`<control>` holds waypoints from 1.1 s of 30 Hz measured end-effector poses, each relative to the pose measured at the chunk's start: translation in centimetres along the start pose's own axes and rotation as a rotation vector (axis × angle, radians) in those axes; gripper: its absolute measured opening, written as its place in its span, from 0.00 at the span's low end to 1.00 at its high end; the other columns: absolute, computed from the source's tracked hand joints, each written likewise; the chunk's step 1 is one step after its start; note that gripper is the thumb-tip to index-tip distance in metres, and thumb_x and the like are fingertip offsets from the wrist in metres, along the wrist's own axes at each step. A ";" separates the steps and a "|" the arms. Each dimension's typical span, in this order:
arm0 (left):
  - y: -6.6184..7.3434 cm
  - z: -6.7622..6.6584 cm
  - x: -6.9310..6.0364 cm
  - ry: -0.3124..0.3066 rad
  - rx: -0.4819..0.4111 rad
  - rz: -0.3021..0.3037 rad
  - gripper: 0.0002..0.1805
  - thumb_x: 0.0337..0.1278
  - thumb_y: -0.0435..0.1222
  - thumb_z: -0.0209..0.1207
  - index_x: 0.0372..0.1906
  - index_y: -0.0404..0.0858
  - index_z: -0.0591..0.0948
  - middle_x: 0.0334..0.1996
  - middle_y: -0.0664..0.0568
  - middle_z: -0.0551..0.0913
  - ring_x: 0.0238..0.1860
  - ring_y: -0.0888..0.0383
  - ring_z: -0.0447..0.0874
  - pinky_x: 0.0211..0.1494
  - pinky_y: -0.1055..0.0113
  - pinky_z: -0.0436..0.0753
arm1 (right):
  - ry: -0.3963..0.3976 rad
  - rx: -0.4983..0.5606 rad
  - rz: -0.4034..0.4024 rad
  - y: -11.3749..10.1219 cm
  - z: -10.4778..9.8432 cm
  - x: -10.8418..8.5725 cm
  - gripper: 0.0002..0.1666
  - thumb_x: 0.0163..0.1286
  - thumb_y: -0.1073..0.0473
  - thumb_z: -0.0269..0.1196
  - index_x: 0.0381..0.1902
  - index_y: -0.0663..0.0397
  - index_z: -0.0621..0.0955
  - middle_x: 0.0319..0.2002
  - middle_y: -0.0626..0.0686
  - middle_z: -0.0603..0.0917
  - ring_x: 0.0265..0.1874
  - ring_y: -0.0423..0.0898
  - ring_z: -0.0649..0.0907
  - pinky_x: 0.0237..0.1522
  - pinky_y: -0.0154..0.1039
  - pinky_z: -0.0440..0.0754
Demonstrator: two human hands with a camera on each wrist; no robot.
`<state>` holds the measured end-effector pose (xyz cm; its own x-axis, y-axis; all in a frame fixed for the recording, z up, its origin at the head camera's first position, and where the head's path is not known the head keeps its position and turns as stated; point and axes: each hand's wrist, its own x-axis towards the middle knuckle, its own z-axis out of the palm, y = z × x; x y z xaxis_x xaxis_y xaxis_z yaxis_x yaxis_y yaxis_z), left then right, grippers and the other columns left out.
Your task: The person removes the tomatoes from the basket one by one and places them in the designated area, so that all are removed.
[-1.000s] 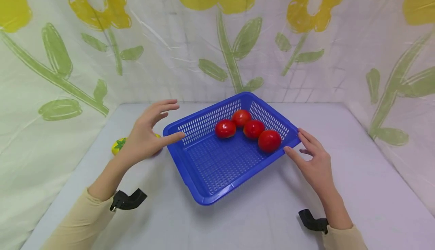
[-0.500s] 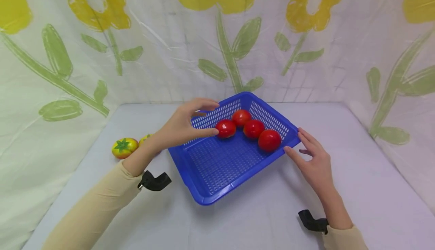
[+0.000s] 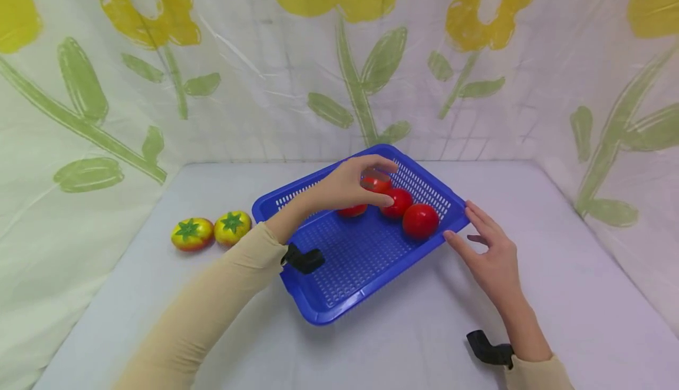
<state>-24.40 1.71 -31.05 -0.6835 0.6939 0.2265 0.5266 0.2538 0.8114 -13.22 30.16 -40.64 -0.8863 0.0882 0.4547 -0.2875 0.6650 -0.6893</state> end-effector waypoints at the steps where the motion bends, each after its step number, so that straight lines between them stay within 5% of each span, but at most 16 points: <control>1: -0.4 0.3 0.4 0.002 -0.018 -0.004 0.31 0.52 0.40 0.72 0.62 0.40 0.76 0.58 0.54 0.78 0.56 0.61 0.77 0.56 0.67 0.78 | 0.000 0.002 -0.001 0.0 0.0 0.0 0.39 0.63 0.59 0.71 0.71 0.48 0.71 0.69 0.47 0.69 0.63 0.34 0.70 0.45 0.16 0.71; 10: -2.4 2.8 2.7 0.071 -0.163 -0.041 0.28 0.54 0.34 0.71 0.61 0.34 0.77 0.55 0.47 0.80 0.54 0.55 0.80 0.50 0.72 0.79 | -0.008 0.010 0.001 -0.2 -0.1 0.1 0.39 0.62 0.60 0.72 0.70 0.48 0.72 0.69 0.47 0.70 0.62 0.33 0.71 0.45 0.16 0.71; 17: -3.2 3.9 3.5 -0.012 -0.069 -0.099 0.30 0.53 0.35 0.72 0.62 0.36 0.77 0.57 0.48 0.80 0.54 0.57 0.80 0.48 0.75 0.80 | -0.015 0.020 -0.004 -0.3 -0.1 0.3 0.38 0.63 0.60 0.71 0.70 0.48 0.71 0.69 0.47 0.70 0.62 0.33 0.72 0.45 0.17 0.72; 33: -3.2 4.9 3.9 -0.148 0.040 -0.125 0.30 0.54 0.36 0.71 0.64 0.40 0.76 0.60 0.49 0.78 0.59 0.57 0.76 0.52 0.75 0.77 | -0.008 0.034 -0.026 0.1 -0.2 0.1 0.37 0.63 0.62 0.71 0.69 0.51 0.73 0.68 0.49 0.71 0.62 0.32 0.71 0.47 0.18 0.72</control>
<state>-26.23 6.89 -35.43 -0.6646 0.7461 0.0407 0.4635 0.3689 0.8057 -13.29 30.38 -40.50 -0.8812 0.0650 0.4683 -0.3228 0.6410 -0.6964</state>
